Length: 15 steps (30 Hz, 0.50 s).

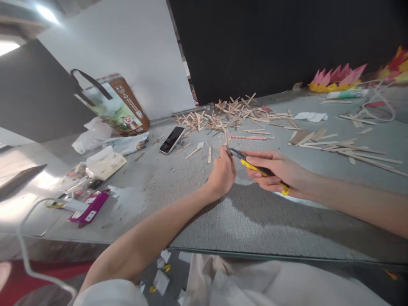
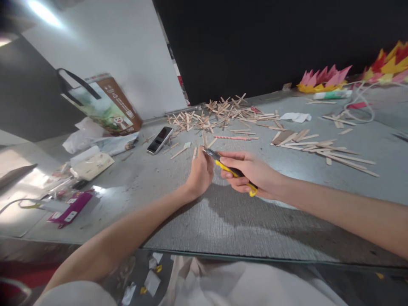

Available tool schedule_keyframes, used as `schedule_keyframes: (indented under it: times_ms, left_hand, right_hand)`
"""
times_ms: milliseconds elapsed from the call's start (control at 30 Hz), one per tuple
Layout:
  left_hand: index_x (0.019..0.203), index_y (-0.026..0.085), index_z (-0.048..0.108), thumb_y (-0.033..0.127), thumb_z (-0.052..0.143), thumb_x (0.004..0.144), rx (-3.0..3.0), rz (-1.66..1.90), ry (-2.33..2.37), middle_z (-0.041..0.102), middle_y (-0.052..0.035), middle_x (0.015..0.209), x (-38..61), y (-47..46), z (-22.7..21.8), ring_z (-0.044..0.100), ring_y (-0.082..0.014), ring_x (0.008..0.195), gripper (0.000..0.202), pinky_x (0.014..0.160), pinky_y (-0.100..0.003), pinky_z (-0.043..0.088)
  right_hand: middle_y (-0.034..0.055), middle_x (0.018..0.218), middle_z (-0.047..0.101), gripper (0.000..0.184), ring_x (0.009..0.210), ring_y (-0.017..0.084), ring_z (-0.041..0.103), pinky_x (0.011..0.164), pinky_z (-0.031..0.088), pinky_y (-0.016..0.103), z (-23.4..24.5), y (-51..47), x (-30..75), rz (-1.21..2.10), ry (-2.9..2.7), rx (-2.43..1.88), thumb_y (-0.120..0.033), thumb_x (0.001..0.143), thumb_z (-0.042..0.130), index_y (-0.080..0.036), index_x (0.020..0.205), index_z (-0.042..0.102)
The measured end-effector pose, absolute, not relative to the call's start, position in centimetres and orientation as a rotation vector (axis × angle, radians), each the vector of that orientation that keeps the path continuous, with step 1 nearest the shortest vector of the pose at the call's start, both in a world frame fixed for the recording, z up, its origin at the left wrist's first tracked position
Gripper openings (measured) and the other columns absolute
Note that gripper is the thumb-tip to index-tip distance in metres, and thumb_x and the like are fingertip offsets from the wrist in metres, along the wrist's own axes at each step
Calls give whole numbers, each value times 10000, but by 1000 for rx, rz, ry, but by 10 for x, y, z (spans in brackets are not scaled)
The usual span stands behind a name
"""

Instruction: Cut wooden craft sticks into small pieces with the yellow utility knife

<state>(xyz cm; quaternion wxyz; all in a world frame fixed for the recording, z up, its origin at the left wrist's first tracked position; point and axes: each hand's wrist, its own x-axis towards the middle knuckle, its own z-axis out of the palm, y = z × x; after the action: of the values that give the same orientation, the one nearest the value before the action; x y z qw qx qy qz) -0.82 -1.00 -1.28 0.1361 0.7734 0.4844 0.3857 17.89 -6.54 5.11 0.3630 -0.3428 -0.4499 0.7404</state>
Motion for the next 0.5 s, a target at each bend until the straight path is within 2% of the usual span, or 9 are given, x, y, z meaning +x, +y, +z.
schedule_keyframes:
  times_ms: [67,167,267,367,433,500]
  left_hand:
    - [1011,248,410,216,426,1055,2189,1198,1320,550,6,771,-9,-11,-11,514,-162,624,57,608,-295,393]
    - [1022,247,418,298,412,1074,2084,1263,1199,580,6,826,-8,-14,-9,517,-135,625,73,618,-278,399]
    - [1019,248,430,414,365,1101,1961,1231,1104,558,27,777,-7,-17,-8,495,-121,582,196,592,-261,398]
    - [1020,254,446,535,325,1106,1849,1218,1021,509,49,704,-7,-19,-6,467,-120,555,318,566,-249,393]
    - [1024,251,458,571,317,1103,1795,1234,989,468,64,665,-7,-20,-5,438,-115,535,358,549,-242,380]
    - [1017,245,465,579,318,1102,1748,1248,961,427,76,641,-6,-20,-4,409,-106,511,374,524,-235,359]
  right_hand:
    - [-51,707,497,190,429,48,203,351,185,195,52,-66,179,1839,-1214,-876,-415,997,687,-238,987,619]
    - [-52,709,524,220,414,77,301,362,273,232,50,-65,181,1561,-1338,-897,-465,1021,637,-267,1116,646]
    - [-33,706,573,310,471,122,450,446,379,281,47,-63,185,1070,-1593,-1007,-486,1045,594,-265,1238,696]
    - [25,831,701,373,662,178,608,633,484,319,44,-59,192,520,-1860,-1063,-470,1061,569,-251,1299,754]
    - [46,882,735,407,710,190,632,721,505,335,43,-56,197,283,-1980,-1036,-443,1078,541,-244,1371,743]
    - [55,859,725,427,669,179,607,691,485,329,41,-52,202,131,-2068,-998,-422,1094,515,-226,1406,729]
